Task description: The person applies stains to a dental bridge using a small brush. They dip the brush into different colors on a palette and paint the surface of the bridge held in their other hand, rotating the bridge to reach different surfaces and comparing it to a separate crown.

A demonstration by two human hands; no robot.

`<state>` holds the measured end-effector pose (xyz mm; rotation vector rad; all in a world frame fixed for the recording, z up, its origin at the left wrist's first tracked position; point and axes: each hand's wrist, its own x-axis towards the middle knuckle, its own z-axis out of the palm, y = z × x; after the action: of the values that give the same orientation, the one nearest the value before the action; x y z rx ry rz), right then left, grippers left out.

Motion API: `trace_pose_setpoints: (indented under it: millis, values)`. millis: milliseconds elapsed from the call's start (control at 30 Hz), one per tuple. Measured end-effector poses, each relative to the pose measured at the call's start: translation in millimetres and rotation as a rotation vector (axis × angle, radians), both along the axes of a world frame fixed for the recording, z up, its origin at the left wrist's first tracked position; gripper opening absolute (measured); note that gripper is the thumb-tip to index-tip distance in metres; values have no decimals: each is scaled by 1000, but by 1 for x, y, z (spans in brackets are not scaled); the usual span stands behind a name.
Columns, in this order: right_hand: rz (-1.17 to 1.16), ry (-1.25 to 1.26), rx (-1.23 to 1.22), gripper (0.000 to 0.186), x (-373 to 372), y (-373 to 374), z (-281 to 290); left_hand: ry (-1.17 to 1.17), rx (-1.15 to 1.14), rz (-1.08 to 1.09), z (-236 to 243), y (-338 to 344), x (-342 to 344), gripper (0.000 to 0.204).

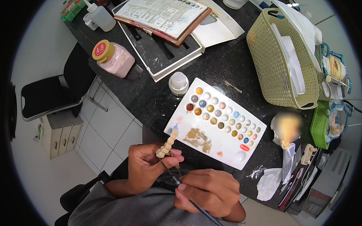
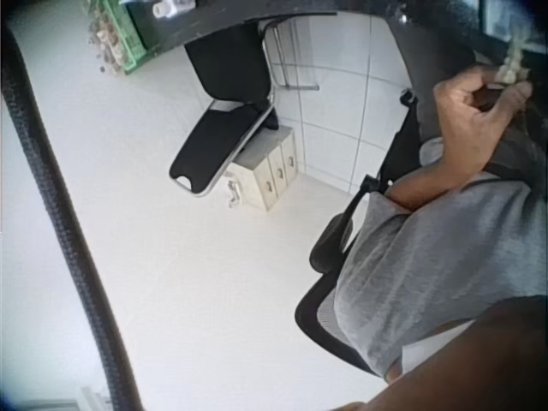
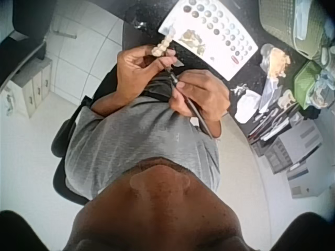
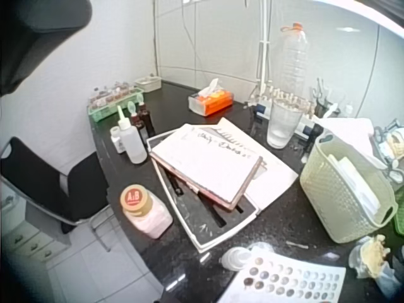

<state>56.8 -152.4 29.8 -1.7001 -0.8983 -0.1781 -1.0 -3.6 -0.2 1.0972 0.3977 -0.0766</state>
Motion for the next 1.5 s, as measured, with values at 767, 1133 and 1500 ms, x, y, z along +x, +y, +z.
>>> trace_pose_setpoints:
  millis: [767,1133,1500]
  values:
    - [-125,50,20,21,-3,-6,3,-2,32,-14,3,1,2,13]
    - [-125,7,15,22,-1,-1,0,-24,20,-5,1,2,1,13]
    - [-113,11,10,24,-1,-2,0,-23,29,-11,1,2,1,13]
